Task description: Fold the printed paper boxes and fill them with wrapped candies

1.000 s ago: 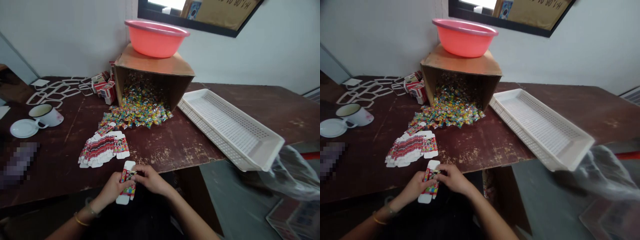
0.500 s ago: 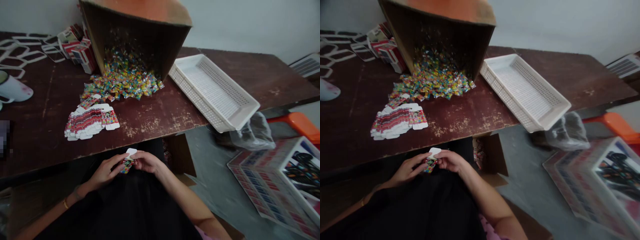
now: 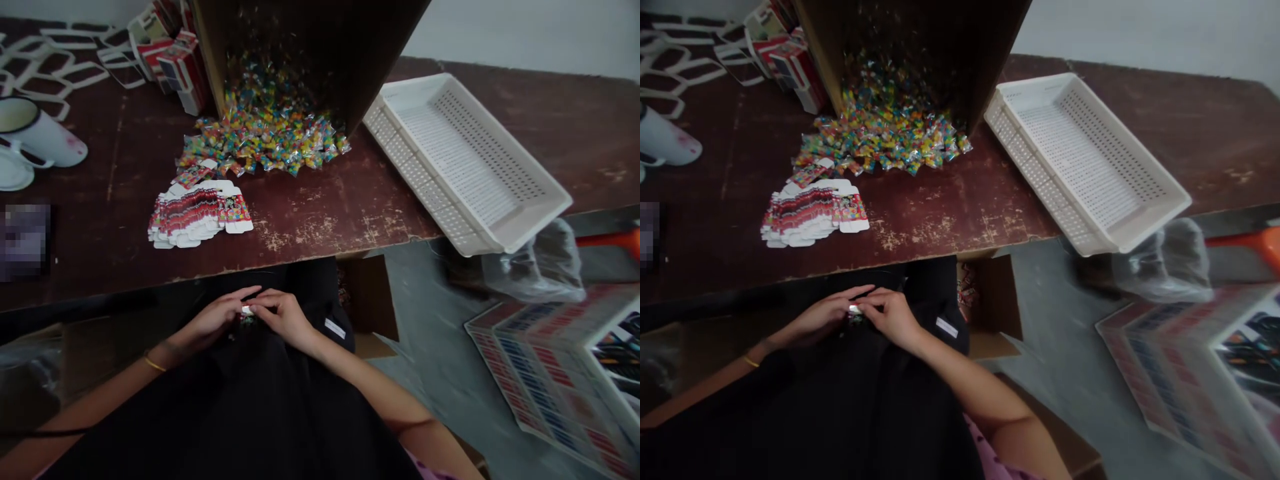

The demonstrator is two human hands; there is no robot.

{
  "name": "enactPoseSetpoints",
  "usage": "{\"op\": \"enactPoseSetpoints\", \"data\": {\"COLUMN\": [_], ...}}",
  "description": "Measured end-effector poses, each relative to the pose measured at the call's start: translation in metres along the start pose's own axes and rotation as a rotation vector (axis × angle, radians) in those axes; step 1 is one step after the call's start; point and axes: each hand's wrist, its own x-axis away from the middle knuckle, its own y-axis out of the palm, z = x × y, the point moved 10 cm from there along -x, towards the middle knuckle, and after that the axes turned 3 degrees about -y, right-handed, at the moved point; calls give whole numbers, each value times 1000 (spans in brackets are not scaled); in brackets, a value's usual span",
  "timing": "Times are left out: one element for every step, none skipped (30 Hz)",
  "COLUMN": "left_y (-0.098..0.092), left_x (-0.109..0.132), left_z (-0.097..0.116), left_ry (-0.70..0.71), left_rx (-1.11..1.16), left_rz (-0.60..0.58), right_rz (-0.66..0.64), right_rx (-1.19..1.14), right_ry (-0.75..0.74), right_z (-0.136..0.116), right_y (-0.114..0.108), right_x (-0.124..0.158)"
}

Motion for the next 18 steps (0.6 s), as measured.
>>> {"op": "enactPoseSetpoints", "data": {"left_y": [1,2,3,5,6,7,9,10,11,11,11,10,9,9,9,10,11,11], "left_x": [0,0,-1,-1,-3,-4,-5,-7,-8,-9,-10,-10,-10,-9,-8,-6,-4,-2], "left_z": [1,1,0,0,-1,-1,-2,-4,-6,-8,-11,-14,-16,-16,-13,-7,0,8], "left_ry": [10,26,47,71,101,132,160,179,186,181,162,139,119,110,119,150,195,233], "left_rx": [11,20,19,2,-31,-70,-105,-126,-136,-136,-132,-130,-129,-133,-147,-176,-222,-284], "left_rz": [-36,-74,-116,-159,-200,-240,-282,-320,-354,-378,-390,-390,-380,-364,-347,-325,-295,-255], "right_rz": [-3,-11,-28,-45,-59,-65,-65,-65,-73,-96,-138,-187,-240,-283,-318,-351,-390,-435], "right_rx": [11,30,58,87,111,129,138,144,153,169,203,256,326,405,480,535,557,549], "right_ry": [-12,-34,-64,-97,-125,-142,-150,-152,-161,-184,-225,-279,-333,-380,-416,-451,-496,-549], "right_z": [1,1,0,-1,-2,-2,-1,0,0,-2,-6,-11,-16,-21,-25,-28,-32,-36], "right_y": [-1,-1,0,0,0,-1,-3,-5,-6,-5,-2,2,8,13,18,21,23,22], "right_x": [-2,-4,-5,-6,-7,-8,-9,-10,-10,-8,-5,0,6,11,15,17,16,11]}}
